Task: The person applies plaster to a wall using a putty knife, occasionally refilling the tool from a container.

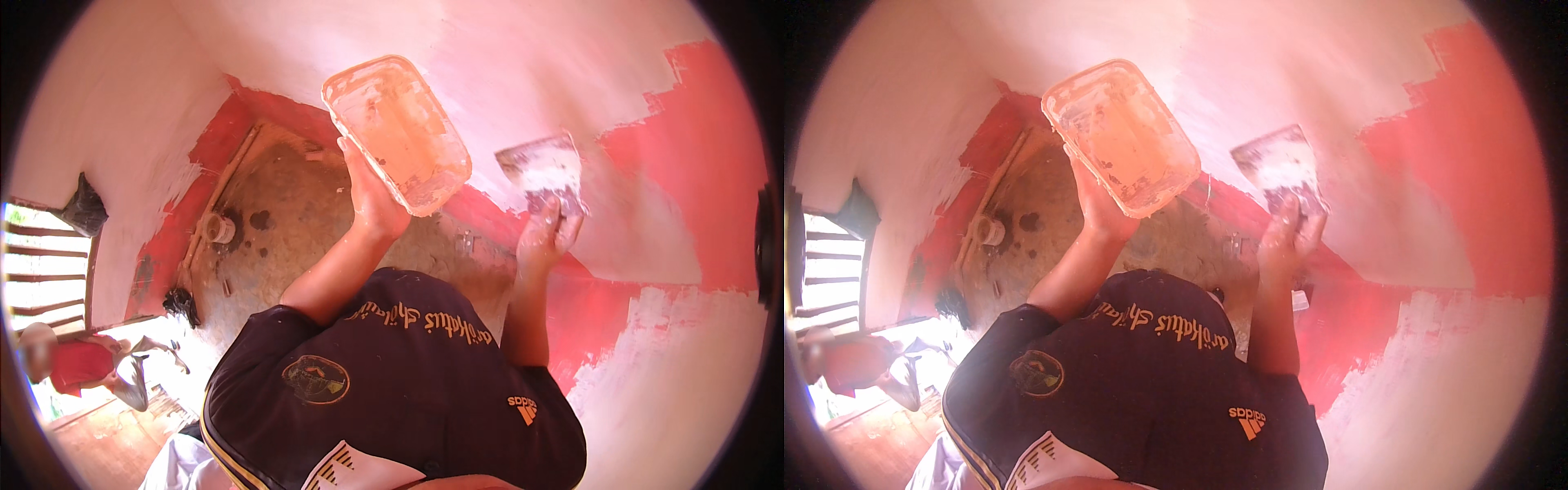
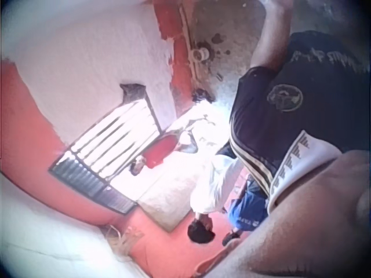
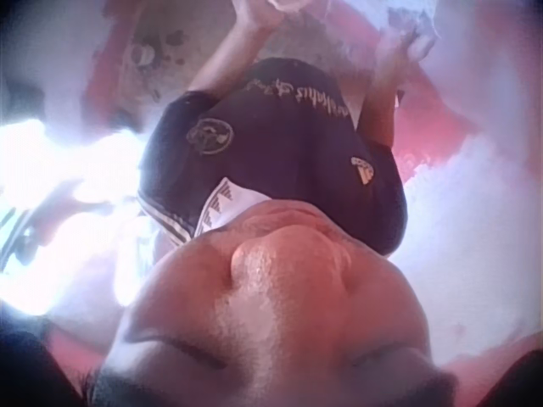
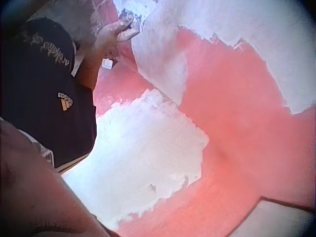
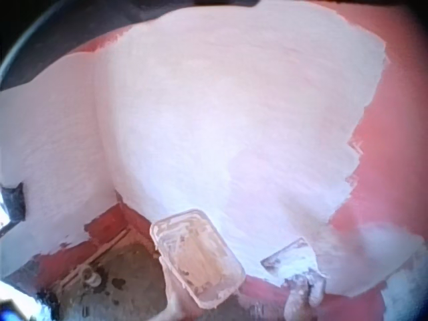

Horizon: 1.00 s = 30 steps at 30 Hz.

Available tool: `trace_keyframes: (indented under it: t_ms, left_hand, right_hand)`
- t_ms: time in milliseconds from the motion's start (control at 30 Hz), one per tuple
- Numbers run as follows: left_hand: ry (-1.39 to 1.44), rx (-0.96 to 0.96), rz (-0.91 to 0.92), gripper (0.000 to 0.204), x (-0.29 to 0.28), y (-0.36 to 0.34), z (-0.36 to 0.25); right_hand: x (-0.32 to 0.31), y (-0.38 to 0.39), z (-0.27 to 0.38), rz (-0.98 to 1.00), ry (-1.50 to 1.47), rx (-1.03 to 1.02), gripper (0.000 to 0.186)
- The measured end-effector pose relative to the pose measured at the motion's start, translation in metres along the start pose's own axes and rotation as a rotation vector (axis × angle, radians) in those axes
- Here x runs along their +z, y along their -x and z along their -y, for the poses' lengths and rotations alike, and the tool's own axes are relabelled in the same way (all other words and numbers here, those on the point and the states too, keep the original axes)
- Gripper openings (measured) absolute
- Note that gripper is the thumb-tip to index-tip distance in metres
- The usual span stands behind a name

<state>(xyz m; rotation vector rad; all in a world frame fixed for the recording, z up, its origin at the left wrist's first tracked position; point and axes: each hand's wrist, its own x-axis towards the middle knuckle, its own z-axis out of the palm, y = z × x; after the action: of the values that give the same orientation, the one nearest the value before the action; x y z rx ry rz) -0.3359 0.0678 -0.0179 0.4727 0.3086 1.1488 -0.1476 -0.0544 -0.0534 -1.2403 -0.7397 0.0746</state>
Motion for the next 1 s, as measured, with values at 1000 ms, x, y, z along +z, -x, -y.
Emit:
trace_keyframes:
  t_ms: [1000]
  left_hand:
    - [0.088, 0.018, -0.113, 0.068, -0.006, -0.002, 0.019]
  right_hand:
    - [0.041, 0.020, -0.007, 0.265, 0.011, -0.140, 0.020]
